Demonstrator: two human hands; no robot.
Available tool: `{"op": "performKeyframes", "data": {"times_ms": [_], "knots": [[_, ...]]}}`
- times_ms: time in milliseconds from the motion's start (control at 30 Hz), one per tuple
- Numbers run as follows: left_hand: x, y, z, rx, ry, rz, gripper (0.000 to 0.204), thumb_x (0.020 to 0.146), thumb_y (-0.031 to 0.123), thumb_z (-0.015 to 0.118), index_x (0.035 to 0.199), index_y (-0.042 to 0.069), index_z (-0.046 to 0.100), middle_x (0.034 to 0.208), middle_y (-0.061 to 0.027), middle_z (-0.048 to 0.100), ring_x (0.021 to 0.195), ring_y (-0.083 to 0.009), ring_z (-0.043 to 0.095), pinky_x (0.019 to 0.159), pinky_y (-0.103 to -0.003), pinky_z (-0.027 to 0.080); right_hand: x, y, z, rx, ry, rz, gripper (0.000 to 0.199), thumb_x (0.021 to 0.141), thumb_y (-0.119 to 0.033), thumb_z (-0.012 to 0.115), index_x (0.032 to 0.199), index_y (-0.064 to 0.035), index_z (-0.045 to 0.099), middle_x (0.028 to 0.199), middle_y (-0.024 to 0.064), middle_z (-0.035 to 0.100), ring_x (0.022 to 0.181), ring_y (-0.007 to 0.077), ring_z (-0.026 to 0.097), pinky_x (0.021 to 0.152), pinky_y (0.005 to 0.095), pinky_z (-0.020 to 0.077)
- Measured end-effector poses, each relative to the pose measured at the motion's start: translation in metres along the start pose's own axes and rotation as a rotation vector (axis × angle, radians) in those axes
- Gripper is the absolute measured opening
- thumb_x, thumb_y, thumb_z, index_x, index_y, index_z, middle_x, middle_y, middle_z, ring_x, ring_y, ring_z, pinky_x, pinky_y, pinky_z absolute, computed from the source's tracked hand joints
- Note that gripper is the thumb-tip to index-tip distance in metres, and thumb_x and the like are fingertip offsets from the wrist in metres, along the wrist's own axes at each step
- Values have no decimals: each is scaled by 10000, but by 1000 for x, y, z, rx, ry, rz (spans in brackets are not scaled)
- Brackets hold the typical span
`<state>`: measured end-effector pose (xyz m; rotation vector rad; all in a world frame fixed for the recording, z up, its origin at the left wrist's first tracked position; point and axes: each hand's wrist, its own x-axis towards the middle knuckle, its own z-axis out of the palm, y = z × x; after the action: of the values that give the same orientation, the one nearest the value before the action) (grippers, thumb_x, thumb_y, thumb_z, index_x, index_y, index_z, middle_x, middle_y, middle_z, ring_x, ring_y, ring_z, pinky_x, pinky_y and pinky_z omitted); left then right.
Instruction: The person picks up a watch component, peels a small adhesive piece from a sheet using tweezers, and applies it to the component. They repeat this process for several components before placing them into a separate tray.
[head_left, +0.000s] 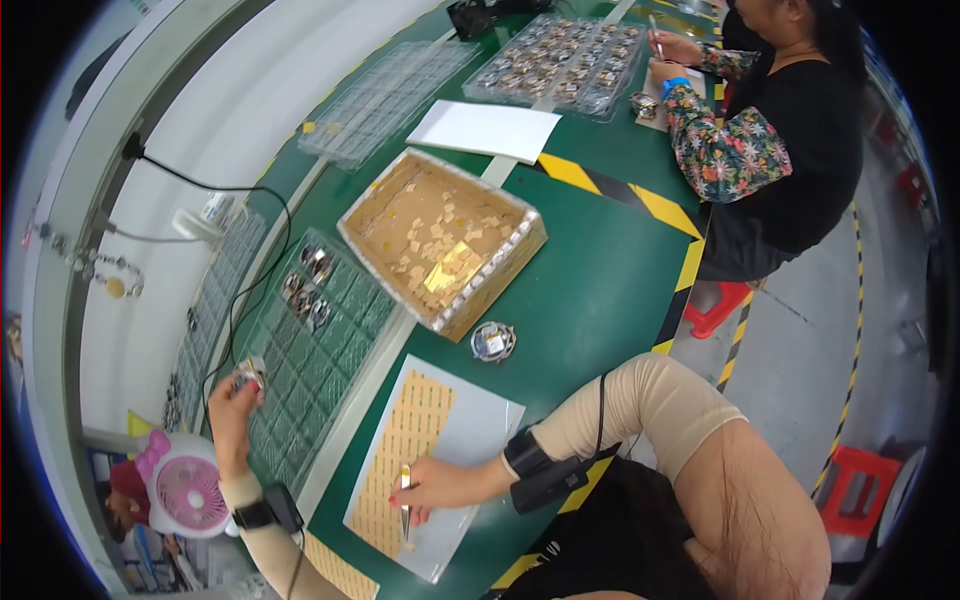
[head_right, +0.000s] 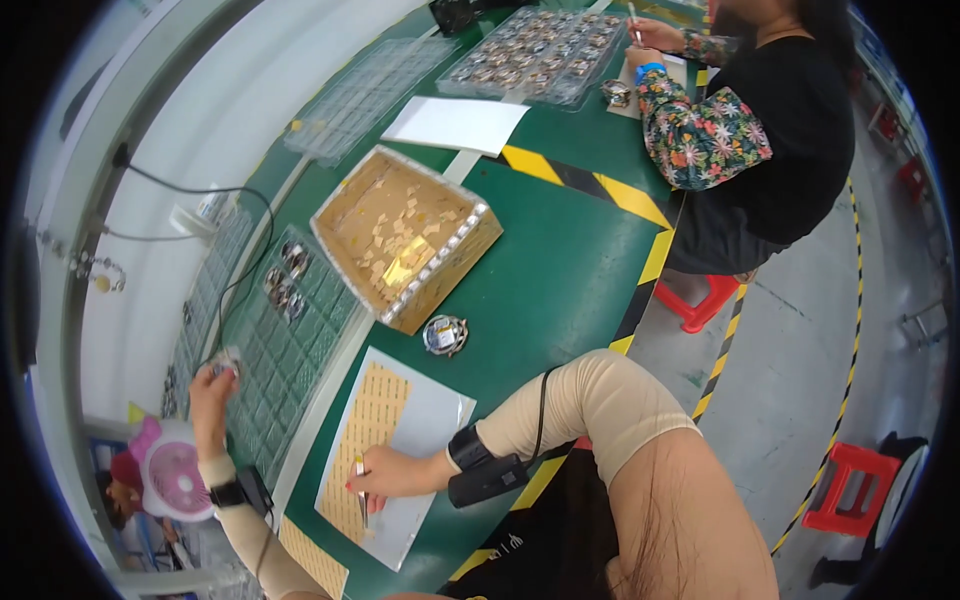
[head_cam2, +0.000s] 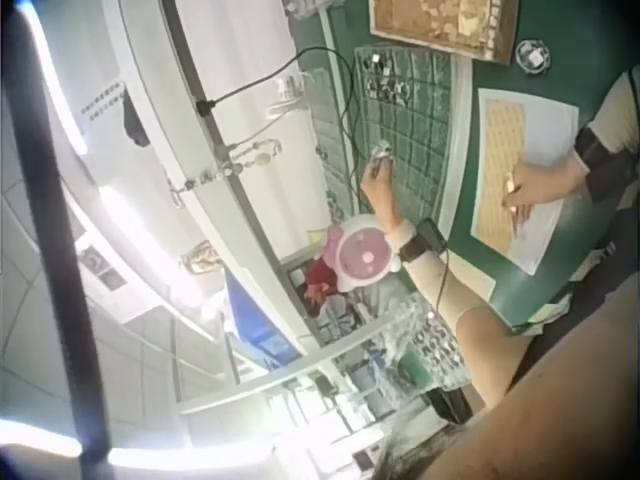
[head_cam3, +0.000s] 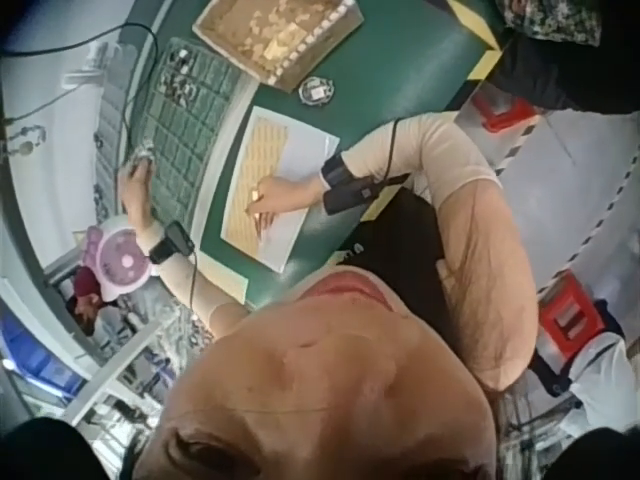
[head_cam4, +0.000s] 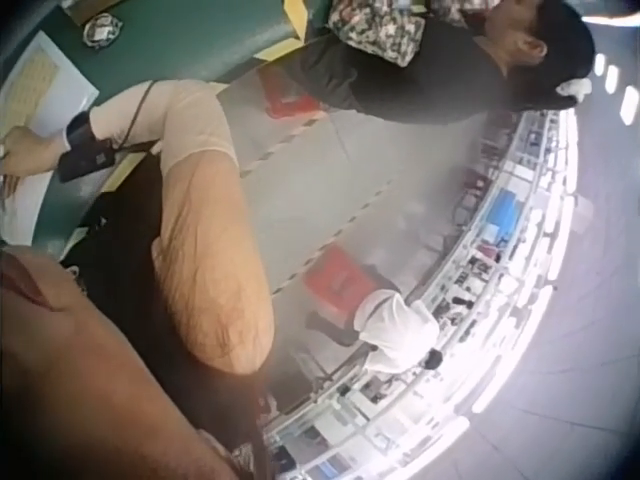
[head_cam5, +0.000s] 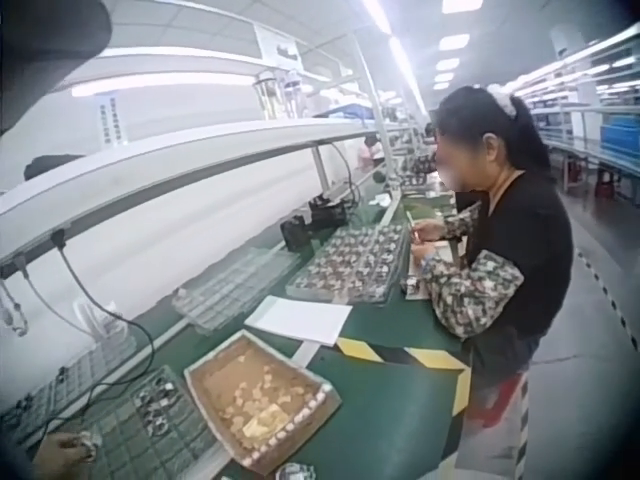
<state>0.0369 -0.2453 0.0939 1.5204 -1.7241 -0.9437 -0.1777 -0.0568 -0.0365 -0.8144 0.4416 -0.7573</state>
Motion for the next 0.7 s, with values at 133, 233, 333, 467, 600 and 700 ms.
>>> {"op": "performKeyframes", "data": {"times_ms": [133,233,333,467,600,700], "knots": [[-115,7,5,71,-92,-105,164,775,-8,553,932,-27,598,770,-34,602,643,-86,539,580,-209,432,-1,-2,1,15,-27,-2,195,856,-140,517,836,47,569,682,124,605,574,170,623,508,265,516],[-167,-28,13,-2,-85,-194,138,764,-27,560,897,-49,587,750,-45,601,642,-88,544,588,-213,437,-3,-5,1,-19,-81,16,232,868,-160,526,892,68,559,751,122,603,624,173,630,547,267,528],[-197,-56,20,116,-48,-263,95,773,-23,561,860,-58,572,815,-81,606,668,-99,553,580,-226,452,-4,-7,1,-67,-86,31,233,864,-159,535,891,71,563,763,134,610,624,177,633,544,265,527],[-221,-67,14,483,111,54,113,798,-19,537,907,-45,552,930,-117,600,746,-129,576,623,-238,486,-9,-19,5,-40,8,-65,209,859,-150,541,887,55,574,779,138,621,634,182,637,562,263,529],[-233,-30,30,-306,231,-164,226,834,-24,457,1051,2,518,1026,-121,570,883,-163,585,727,-256,519,-2,-51,8,123,175,-333,215,864,-157,522,959,32,561,866,129,619,720,197,636,661,300,530],[-235,-36,60,-750,20,-267,309,820,-30,414,1123,17,458,1028,-103,532,866,-219,595,696,-283,521,10,-65,8,166,122,-543,236,889,-162,474,1007,31,539,921,127,603,775,209,625,725,308,517]]}}
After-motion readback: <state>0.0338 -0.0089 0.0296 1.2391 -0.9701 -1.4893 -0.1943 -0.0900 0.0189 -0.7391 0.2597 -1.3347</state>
